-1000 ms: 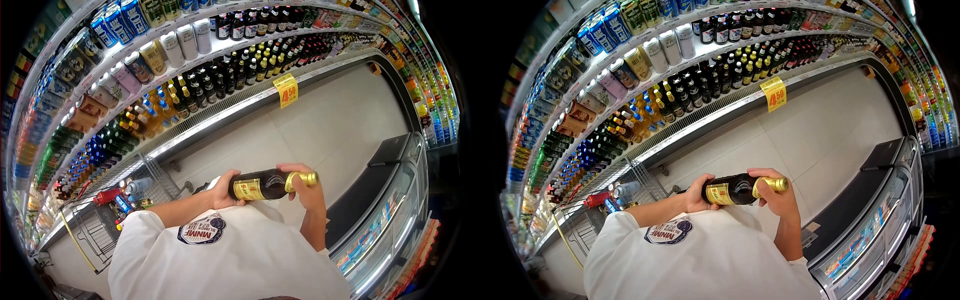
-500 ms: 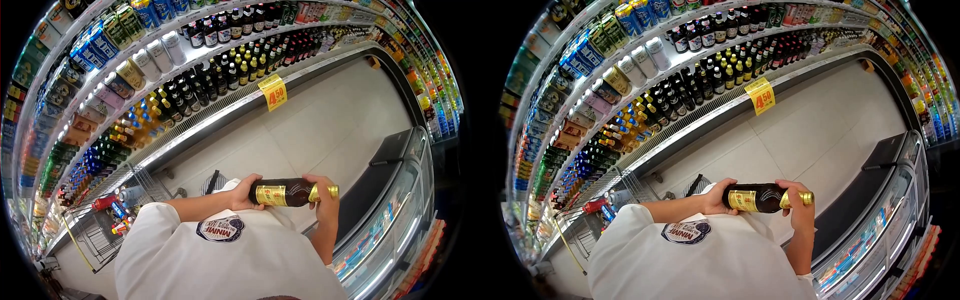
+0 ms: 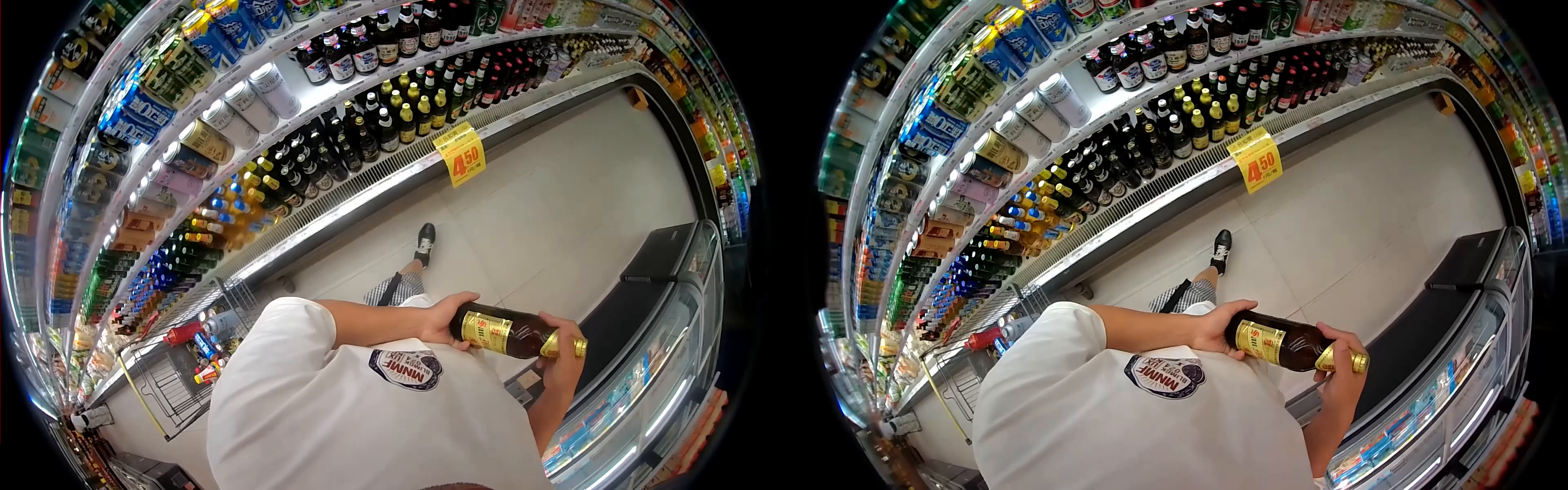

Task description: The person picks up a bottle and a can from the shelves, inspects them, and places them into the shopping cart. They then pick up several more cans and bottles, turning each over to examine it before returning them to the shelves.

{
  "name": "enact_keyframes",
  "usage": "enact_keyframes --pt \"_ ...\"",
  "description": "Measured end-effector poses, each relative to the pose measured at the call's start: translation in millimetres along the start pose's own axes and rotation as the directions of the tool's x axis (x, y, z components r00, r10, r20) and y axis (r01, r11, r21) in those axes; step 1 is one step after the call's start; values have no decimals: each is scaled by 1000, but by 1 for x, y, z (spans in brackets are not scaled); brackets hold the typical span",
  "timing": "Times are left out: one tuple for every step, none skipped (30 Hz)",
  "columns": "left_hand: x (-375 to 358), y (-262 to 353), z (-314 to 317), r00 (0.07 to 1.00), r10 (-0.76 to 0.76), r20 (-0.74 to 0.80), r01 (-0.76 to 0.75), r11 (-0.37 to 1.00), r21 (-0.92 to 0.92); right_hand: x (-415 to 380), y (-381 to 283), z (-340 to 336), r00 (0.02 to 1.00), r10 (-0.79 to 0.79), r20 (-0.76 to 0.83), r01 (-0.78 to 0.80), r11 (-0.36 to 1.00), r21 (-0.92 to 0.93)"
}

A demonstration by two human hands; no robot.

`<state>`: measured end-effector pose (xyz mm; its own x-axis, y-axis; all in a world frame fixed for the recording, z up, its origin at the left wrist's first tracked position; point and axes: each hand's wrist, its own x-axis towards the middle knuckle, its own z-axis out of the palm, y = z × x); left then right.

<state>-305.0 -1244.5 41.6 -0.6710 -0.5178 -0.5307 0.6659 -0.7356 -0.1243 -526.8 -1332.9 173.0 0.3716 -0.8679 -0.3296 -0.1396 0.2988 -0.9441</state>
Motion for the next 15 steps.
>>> enact_keyframes --pt "5 14 4 1000 -2 2 2 1000 5 11 -3 -1 999 -31 14 31 999 18" --pt "11 29 9 1000 -9 9 9 1000 14 23 -8 -3 998 -65 20 65 997 33" --pt "18 45 16 1000 -19 21 18 999 27 35 -13 -7 995 -102 21 101 994 43" --pt "25 62 19 997 -6 72 4 1000 29 48 -15 -13 994 -106 12 106 994 34" --pt "33 79 26 996 0 88 -4 999 41 61 -24 -14 996 -84 1 84 996 44" --pt "39 96 34 995 7 101 -13 998 56 74 -32 -15 997 -65 -40 67 996 54" --pt "43 114 43 994 11 112 -19 998 68 87 -42 -14 996 -42 -81 47 997 66" --pt "47 131 52 994 1 106 -12 994 105 101 -51 -13 993 -34 -114 40 998 56" --pt "51 148 58 993 -12 118 0 995 96 115 -62 -8 986 -19 -165 27 999 45" --pt "55 163 62 991 -23 129 12 996 85 130 -72 -5 984 -11 -179 18 999 39" --pt "60 177 64 990 -35 135 26 997 72 145 -80 -2 981 0 -193 8 999 37" --pt "64 191 64 980 -34 197 19 997 76 160 -89 4 976 3 -216 -1 1000 13" --pt "67 204 68 985 -26 173 12 997 82 174 -96 7 977 -13 -213 5 999 -41" --pt "68 217 75 989 -16 150 3 996 87 188 -101 8 977 -16 -214 6 999 -49" --pt "71 229 80 992 -4 127 -8 996 92 202 -105 10 977 -19 -213 7 998 -57"
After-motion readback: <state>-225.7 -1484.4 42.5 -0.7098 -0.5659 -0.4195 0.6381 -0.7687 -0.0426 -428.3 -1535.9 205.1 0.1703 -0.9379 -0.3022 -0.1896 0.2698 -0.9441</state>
